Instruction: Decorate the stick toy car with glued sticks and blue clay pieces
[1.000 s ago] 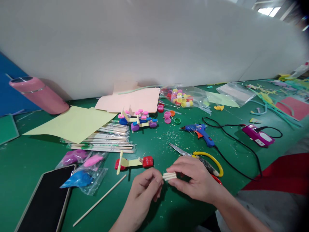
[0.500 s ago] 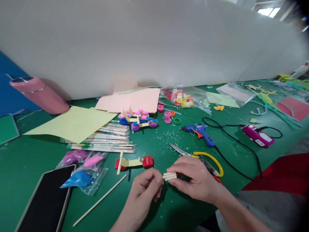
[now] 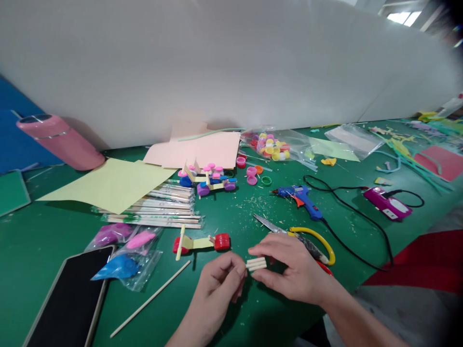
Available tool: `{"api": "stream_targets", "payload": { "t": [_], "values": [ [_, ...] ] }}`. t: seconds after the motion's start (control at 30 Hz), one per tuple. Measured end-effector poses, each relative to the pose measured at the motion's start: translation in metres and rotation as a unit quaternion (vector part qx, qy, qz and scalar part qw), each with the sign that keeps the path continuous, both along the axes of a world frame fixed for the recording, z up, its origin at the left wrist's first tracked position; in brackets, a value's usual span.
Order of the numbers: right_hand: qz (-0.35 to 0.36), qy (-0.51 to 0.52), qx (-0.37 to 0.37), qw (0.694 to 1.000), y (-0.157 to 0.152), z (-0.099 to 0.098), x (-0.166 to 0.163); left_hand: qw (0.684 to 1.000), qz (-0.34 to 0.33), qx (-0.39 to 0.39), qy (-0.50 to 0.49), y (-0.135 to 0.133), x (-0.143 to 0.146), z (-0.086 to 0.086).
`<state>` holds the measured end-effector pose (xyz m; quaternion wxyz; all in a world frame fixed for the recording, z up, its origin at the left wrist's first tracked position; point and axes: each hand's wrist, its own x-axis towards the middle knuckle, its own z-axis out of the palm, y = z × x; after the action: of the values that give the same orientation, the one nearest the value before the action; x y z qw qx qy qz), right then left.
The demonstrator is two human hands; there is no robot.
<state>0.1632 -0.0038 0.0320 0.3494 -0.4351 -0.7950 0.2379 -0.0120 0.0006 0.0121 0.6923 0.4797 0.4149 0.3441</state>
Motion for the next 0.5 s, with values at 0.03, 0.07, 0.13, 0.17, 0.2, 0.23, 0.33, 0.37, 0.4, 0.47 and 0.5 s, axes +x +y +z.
{"api": "stream_targets", "payload": {
  "t": [0.03, 0.07, 0.13, 0.17, 0.2, 0.23, 0.33, 0.37, 0.4, 0.47, 0.5],
  "values": [
    [0.003, 0.003, 0.001, 1.000, 0.0001, 0.0005, -0.0004, 1.000, 0.002, 0.000, 0.000, -0.0003, 0.0000, 0.0005],
    [0.005, 0.006, 0.003, 1.000, 0.0003, 0.0009, -0.0009, 1.000, 0.003, 0.001, -0.001, -0.0006, 0.0000, 0.0008],
    [0.009, 0.011, 0.008, 1.000, 0.0010, 0.0016, -0.0017, 1.000, 0.004, 0.000, -0.006, -0.0011, -0.0001, 0.0011],
    [0.009, 0.012, 0.011, 1.000, 0.0013, 0.0017, -0.0021, 1.000, 0.002, -0.001, -0.009, -0.0012, -0.0001, 0.0011],
    [0.009, 0.012, 0.014, 1.000, 0.0015, 0.0018, -0.0023, 1.000, 0.001, -0.003, -0.012, -0.0013, 0.0001, 0.0011],
    [0.007, 0.012, 0.018, 1.000, 0.0016, 0.0018, -0.0025, 1.000, 0.001, -0.006, -0.015, -0.0013, 0.0003, 0.0011],
    [0.003, 0.014, 0.026, 1.000, 0.0016, 0.0009, -0.0028, 0.999, 0.011, -0.016, -0.032, -0.0012, 0.0011, 0.0009],
    [0.002, 0.018, 0.029, 0.999, 0.0016, 0.0005, -0.0029, 0.999, 0.014, -0.022, -0.039, -0.0012, 0.0011, 0.0006],
    [0.000, 0.022, 0.032, 0.999, 0.0015, 0.0000, -0.0029, 0.999, 0.018, -0.027, -0.044, -0.0011, 0.0011, 0.0001],
    [-0.004, 0.029, 0.038, 0.999, 0.0016, -0.0007, -0.0028, 0.998, 0.023, -0.034, -0.050, -0.0011, 0.0007, -0.0014],
    [-0.005, 0.031, 0.040, 0.999, 0.0016, -0.0010, -0.0027, 0.998, 0.024, -0.035, -0.051, -0.0010, 0.0005, -0.0023]
  ]
}}
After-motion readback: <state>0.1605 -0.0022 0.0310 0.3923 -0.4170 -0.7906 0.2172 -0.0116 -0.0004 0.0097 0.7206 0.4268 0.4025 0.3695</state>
